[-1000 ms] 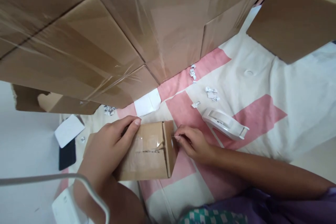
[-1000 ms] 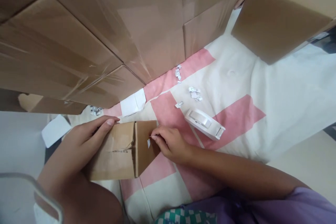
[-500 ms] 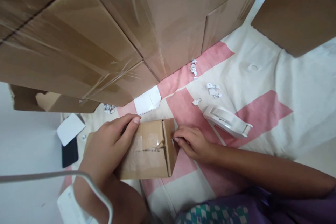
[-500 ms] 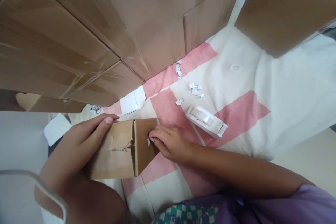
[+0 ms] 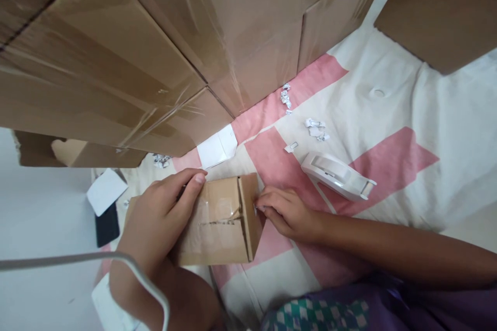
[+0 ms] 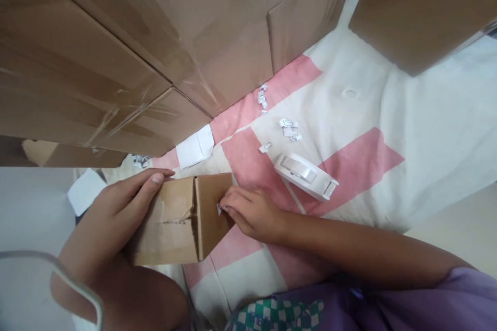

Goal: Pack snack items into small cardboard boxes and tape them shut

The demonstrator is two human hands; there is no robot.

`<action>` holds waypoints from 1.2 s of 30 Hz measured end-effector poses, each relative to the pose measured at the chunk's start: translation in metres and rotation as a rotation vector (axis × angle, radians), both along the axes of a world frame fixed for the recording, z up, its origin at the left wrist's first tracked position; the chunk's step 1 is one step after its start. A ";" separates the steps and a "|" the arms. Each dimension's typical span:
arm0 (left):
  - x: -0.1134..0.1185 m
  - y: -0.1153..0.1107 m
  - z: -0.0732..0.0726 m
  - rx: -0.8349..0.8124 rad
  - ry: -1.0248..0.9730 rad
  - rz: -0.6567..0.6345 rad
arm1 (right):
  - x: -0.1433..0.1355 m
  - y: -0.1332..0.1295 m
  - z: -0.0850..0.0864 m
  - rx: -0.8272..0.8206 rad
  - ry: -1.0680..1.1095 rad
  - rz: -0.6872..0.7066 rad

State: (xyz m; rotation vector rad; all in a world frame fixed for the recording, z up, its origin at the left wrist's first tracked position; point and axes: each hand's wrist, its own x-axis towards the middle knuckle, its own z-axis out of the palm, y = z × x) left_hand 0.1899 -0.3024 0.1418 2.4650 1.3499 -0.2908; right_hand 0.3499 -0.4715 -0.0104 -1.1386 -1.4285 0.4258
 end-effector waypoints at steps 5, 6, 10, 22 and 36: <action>-0.001 0.000 0.000 0.004 -0.002 0.000 | -0.002 0.001 -0.001 0.010 0.042 0.008; -0.001 0.000 0.000 0.005 -0.001 0.004 | -0.002 0.002 -0.001 0.013 0.049 0.007; -0.003 0.000 -0.002 0.005 0.009 0.020 | -0.003 0.002 -0.001 0.018 0.048 0.003; -0.001 0.000 -0.001 0.007 -0.003 0.017 | -0.003 0.001 0.002 0.015 0.055 0.002; -0.001 0.000 -0.001 0.009 0.003 0.024 | -0.003 -0.002 0.002 0.018 0.062 -0.043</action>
